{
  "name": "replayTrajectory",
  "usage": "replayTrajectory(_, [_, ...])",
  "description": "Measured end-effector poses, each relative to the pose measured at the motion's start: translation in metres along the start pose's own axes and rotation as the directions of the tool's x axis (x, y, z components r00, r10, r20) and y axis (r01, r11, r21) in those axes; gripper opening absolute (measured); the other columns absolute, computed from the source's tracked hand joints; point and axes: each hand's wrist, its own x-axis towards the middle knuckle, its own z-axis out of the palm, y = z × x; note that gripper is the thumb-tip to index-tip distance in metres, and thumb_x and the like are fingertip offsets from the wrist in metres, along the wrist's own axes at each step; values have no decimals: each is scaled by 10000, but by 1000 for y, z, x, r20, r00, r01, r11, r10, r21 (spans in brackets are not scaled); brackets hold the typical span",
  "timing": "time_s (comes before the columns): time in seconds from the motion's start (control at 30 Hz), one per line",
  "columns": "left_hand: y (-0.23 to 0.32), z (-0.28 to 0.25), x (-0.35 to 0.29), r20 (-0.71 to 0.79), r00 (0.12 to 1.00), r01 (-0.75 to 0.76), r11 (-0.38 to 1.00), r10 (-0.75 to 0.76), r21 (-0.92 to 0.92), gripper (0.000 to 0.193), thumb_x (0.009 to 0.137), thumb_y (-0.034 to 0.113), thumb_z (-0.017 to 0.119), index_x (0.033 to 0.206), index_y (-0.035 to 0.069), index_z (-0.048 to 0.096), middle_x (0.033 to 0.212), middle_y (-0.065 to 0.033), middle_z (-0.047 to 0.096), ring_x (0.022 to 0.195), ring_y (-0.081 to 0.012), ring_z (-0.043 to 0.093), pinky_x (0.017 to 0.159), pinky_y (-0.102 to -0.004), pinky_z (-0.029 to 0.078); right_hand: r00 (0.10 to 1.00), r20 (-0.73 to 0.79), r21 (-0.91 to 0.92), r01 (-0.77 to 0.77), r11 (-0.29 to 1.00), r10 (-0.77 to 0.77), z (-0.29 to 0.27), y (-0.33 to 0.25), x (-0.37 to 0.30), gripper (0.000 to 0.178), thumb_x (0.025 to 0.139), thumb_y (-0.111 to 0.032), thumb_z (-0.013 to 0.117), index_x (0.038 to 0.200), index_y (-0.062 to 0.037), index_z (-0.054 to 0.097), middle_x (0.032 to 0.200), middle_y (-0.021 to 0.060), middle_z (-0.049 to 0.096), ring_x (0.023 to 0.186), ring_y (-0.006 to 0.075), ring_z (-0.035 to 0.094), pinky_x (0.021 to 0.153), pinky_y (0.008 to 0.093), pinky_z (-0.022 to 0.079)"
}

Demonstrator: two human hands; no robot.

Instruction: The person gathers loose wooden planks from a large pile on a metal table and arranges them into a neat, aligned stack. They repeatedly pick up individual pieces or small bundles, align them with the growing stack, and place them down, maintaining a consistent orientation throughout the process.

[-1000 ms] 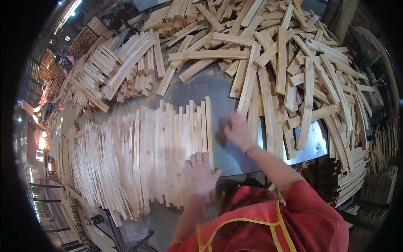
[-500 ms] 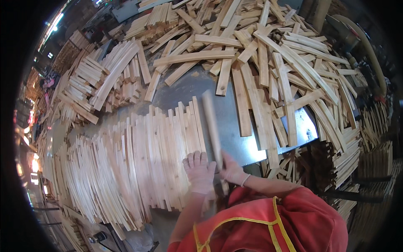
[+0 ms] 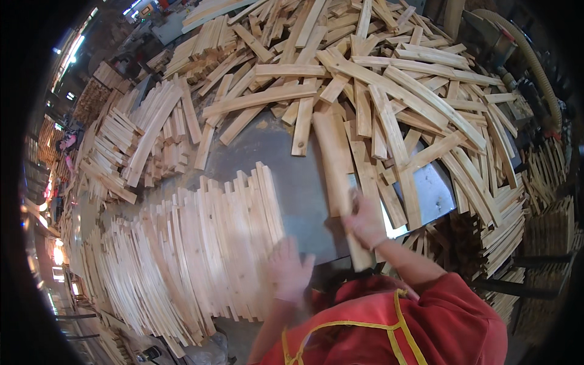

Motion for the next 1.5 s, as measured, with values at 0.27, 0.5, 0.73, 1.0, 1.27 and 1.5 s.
replayTrajectory(0.27, [30, 39, 27, 182, 886, 453, 715, -425, -533, 601, 942, 305, 649, 1426, -37, 551, 1018, -227, 745, 990, -411, 722, 922, -462, 560, 736, -163, -702, 382, 602, -657, -95, -11, 85, 458, 779, -167, 690, 1189, -9, 560, 1168, 225, 588, 1095, 437, 565, 938, 537, 476])
replayTrajectory(0.5, [9, 38, 16, -121, 928, 373, 867, -353, 330, 740, 885, 326, 699, 1542, 61, 486, 1599, -148, 416, 1483, -375, 376, 1207, -545, 333, 945, -151, -519, 174, 837, -290, -121, 31, 116, 803, 801, -156, 769, 1529, 13, 475, 1469, 292, 551, 1341, 470, 540, 1141, 495, 452])
replayTrajectory(0.73, [-13, 19, -19, -139, 910, 402, 914, -390, 64, 764, 881, 376, 753, 1537, 83, 495, 1589, -131, 441, 1460, -377, 422, 1213, -546, 344, 970, 199, 1, 140, 990, -137, 13, -4, 45, 661, 907, -239, 642, 1514, -1, 533, 1359, 280, 663, 1295, 389, 633, 1117, 417, 468])
replayTrajectory(1.0, [-71, 15, -198, -414, 521, 741, 636, -747, -215, 758, 912, 381, 783, 1510, 2, 513, 1584, -207, 482, 1455, -382, 460, 1222, -446, 364, 736, 674, -288, 185, 940, 62, 106, -20, 27, 625, 1004, -413, 602, 1495, -29, 564, 1228, 259, 745, 1185, 303, 705, 1012, 381, 514])
replayTrajectory(1.27, [-38, 12, -215, 677, 263, 46, -691, -688, -721, 382, 1005, 280, 710, 1295, 32, 688, 1236, -120, 724, 1135, -244, 673, 1012, -378, 534, 916, 398, 21, 35, 999, -41, 129, 4, 4, 778, 972, -263, 702, 1584, 95, 381, 1473, 240, 627, 1346, 279, 617, 1127, 350, 456])
replayTrajectory(1.5, [-22, -52, -152, 715, 638, 770, 250, -286, -587, 456, 990, 343, 703, 1320, 27, 705, 1171, -110, 766, 1106, -201, 701, 989, -344, 534, 906, 424, 171, -54, 984, -23, 91, 3, 59, 719, 972, -231, 680, 1574, 60, 417, 1368, 174, 648, 1229, 243, 617, 1057, 360, 484])
